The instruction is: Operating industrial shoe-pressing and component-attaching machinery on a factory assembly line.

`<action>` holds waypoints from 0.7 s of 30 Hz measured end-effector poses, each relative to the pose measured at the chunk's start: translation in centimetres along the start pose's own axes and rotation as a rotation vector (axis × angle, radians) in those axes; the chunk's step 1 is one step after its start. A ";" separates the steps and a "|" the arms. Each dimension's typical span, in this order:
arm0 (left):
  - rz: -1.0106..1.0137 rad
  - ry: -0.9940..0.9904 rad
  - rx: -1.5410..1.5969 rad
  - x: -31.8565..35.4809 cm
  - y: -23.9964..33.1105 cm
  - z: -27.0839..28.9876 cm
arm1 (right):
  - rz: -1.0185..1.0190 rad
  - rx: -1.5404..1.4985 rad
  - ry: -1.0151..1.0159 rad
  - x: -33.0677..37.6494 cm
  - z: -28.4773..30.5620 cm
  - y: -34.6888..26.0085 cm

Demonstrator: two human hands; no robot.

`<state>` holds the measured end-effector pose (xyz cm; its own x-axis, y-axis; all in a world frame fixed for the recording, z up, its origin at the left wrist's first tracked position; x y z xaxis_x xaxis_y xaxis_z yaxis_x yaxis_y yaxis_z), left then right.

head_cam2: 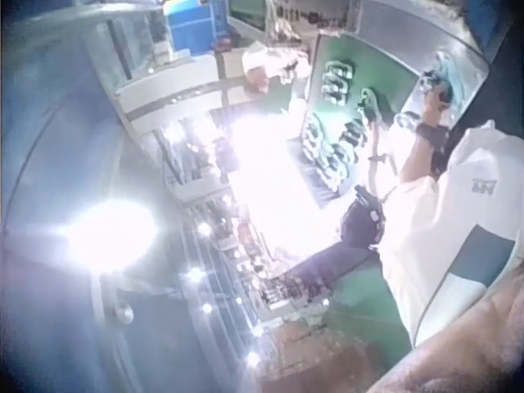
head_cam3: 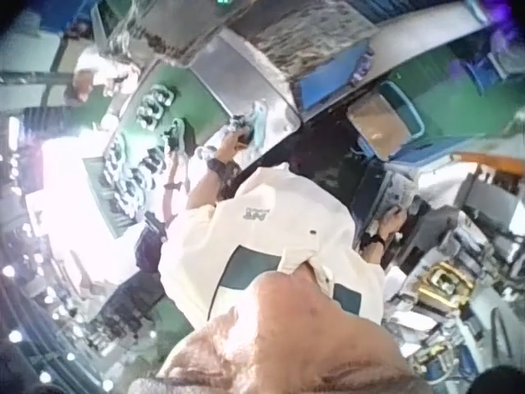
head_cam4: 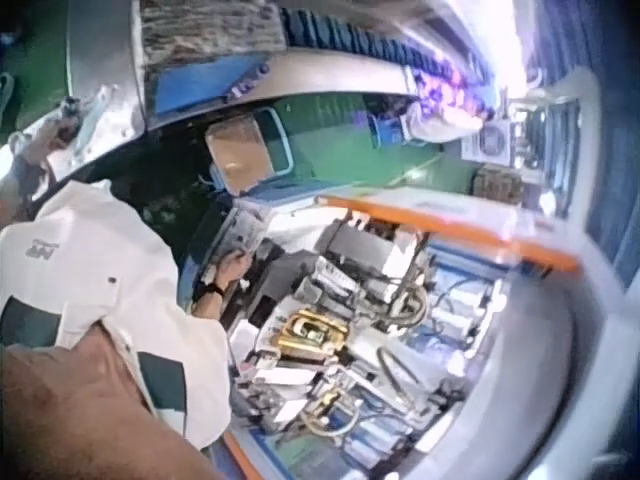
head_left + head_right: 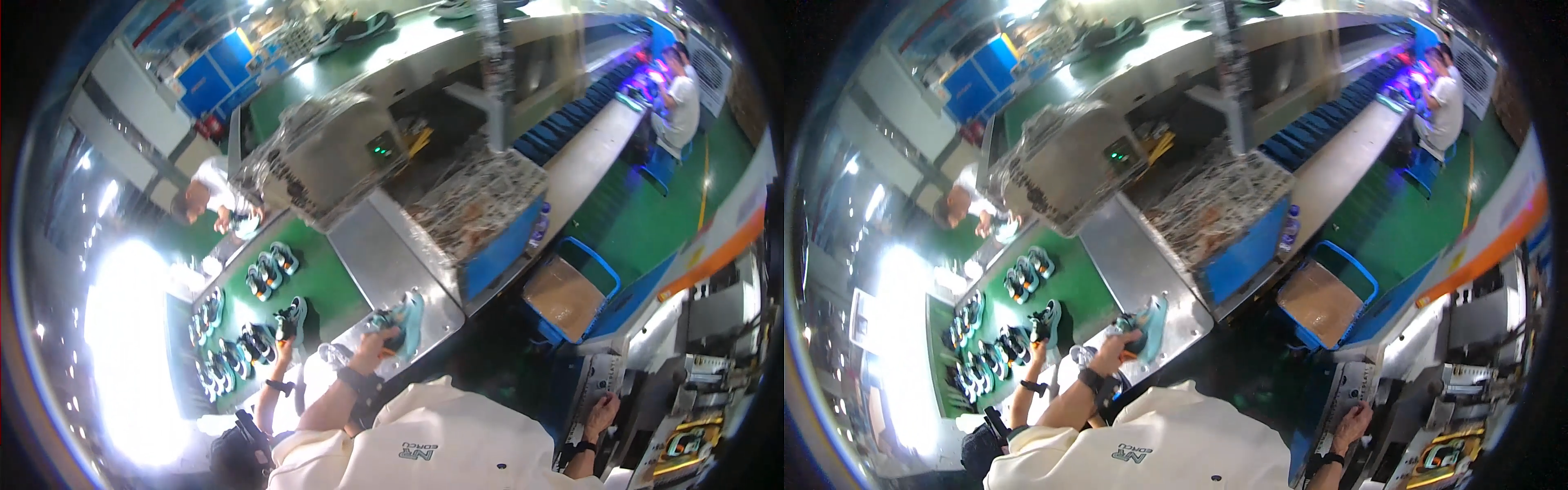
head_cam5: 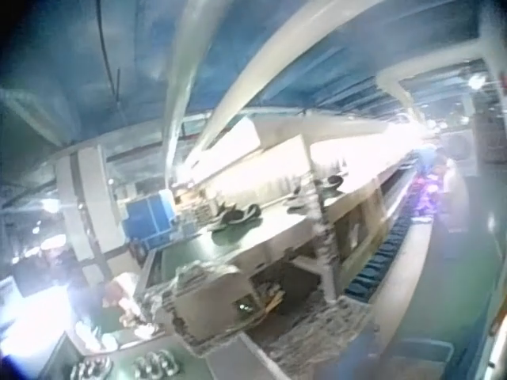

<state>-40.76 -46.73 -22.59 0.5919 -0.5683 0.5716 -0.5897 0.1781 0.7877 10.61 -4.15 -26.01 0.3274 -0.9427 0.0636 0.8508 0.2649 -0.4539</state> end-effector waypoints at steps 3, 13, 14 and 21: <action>0.026 0.284 0.184 -1.3 5.1 4.3 | -0.043 0.060 0.071 -1.7 0.0 -0.6; -0.126 0.748 0.044 -7.1 -1.2 32.7 | 0.100 0.057 0.207 -13.1 5.5 -20.3; 0.234 0.665 -0.557 -3.3 -3.6 39.5 | 0.245 0.004 0.206 -14.9 4.5 -24.1; -0.007 0.970 -0.570 -1.1 3.9 51.5 | 0.523 -0.254 0.146 -22.8 6.8 -43.8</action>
<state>-71.98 -86.81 -32.02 0.9178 0.2502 0.3083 -0.3947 0.6598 0.6395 -31.34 7.15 -1.57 0.6008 -0.7235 -0.3399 0.4612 0.6611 -0.5918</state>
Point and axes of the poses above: each hand's wrist, its own x-axis away from the middle knuckle, its own z-axis out of the back of the hand, y = z × x, the point moved 3 cm from there along -x, towards the middle knuckle, and after that the axes turned 15 degrees about -y, right-handed, at the moved point
